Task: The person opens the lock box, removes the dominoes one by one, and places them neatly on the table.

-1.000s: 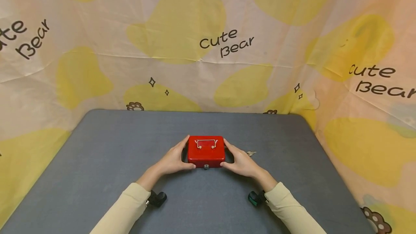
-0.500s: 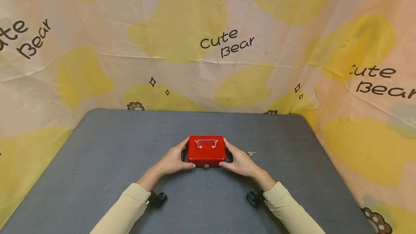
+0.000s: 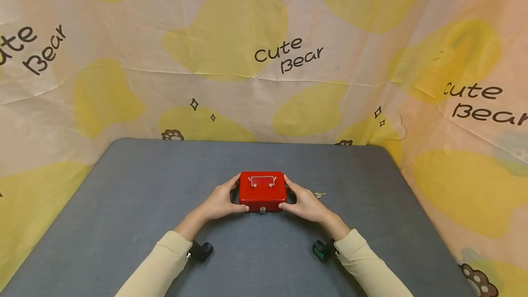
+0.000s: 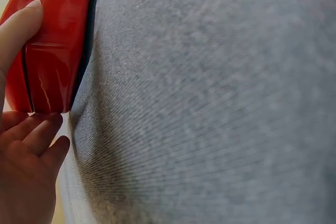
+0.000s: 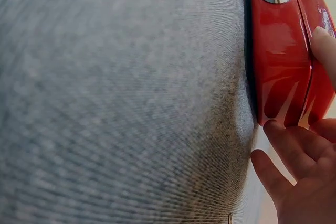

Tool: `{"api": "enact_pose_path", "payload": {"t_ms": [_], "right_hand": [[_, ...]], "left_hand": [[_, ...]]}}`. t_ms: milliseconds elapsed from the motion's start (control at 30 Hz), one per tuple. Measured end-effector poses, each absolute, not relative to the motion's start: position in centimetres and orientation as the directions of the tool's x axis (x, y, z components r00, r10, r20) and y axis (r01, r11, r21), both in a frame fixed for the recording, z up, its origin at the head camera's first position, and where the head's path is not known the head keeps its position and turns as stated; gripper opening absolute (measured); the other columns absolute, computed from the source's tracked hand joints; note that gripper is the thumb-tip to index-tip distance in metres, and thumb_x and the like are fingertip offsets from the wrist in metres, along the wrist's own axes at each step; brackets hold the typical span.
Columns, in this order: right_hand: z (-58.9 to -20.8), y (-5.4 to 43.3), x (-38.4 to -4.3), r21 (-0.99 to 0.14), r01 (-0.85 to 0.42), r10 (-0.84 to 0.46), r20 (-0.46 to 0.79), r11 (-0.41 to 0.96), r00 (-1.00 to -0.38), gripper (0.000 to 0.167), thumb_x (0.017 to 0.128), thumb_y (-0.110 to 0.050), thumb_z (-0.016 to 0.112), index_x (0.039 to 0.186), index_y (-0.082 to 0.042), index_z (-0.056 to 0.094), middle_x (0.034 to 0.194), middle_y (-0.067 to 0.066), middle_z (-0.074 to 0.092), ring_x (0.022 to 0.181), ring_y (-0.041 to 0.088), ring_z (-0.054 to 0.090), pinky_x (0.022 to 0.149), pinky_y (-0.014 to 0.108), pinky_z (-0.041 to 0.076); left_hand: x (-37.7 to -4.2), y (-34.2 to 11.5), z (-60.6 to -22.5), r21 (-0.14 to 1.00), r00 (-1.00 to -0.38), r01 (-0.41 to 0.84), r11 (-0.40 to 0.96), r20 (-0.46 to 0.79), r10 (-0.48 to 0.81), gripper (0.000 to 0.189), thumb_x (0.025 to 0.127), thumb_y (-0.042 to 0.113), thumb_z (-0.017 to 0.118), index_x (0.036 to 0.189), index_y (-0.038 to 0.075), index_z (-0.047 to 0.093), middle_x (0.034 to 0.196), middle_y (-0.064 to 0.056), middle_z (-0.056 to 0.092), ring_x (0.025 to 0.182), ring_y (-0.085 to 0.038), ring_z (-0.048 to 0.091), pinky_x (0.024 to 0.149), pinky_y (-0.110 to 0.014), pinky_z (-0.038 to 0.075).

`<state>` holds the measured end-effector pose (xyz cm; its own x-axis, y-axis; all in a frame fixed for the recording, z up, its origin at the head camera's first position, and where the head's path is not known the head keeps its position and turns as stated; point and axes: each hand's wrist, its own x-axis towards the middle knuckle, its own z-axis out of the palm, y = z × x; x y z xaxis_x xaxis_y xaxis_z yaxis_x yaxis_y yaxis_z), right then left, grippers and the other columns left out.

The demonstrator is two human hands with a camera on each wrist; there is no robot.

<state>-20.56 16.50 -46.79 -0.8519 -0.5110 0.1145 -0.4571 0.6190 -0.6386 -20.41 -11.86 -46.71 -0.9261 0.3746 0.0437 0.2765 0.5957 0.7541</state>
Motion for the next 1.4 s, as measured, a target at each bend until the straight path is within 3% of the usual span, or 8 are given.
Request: {"api": "enact_pose_path", "payload": {"t_ms": [333,767,1167,1400], "right_hand": [[-46.7,16.3,-21.0,-0.722,-0.392,-0.487,0.087,0.570,-0.869,0.079,0.084,-0.032,0.066,0.145,-0.005,0.024,0.142,0.013,0.040,0.119,0.022,0.053,0.094,0.038,0.045],[-46.9,16.3,-21.4,-0.726,-0.375,-0.453,0.098,0.577,-0.886,0.073,0.086,-0.032,0.064,0.144,-0.007,0.029,0.138,0.013,0.045,0.115,0.021,0.056,0.093,0.038,0.047],[-46.9,16.3,-21.7,-0.737,-0.374,-0.453,0.104,0.563,-0.885,0.067,0.088,-0.036,0.060,0.143,-0.009,0.032,0.136,0.011,0.048,0.114,0.020,0.056,0.093,0.038,0.046],[-46.7,16.2,-21.9,-0.748,-0.368,-0.449,0.105,0.553,-0.887,0.062,0.090,-0.033,0.059,0.142,-0.009,0.036,0.135,0.010,0.050,0.110,0.019,0.059,0.090,0.037,0.048]], "left_hand": [[-21.2,-12.0,-46.7,0.781,-0.936,0.220,0.585,0.000,0.353,0.094,0.068,0.038,0.078,0.142,0.005,0.031,0.140,-0.015,0.042,0.122,-0.030,0.049,0.101,-0.044,0.039],[-21.9,-11.8,-46.7,0.840,-0.938,0.117,0.530,-0.082,0.337,0.096,0.066,0.037,0.080,0.141,0.007,0.027,0.142,-0.014,0.039,0.131,-0.025,0.039,0.105,-0.042,0.034],[-22.1,-11.9,-47.1,0.859,-0.938,0.138,0.493,-0.047,0.344,0.102,0.067,0.035,0.080,0.145,0.008,0.021,0.142,-0.014,0.039,0.130,-0.027,0.040,0.104,-0.045,0.036],[-22.3,-11.8,-47.1,0.883,-0.939,0.112,0.456,-0.056,0.339,0.095,0.066,0.032,0.081,0.140,0.008,0.026,0.141,-0.013,0.040,0.130,-0.027,0.039,0.105,-0.044,0.033]]}}
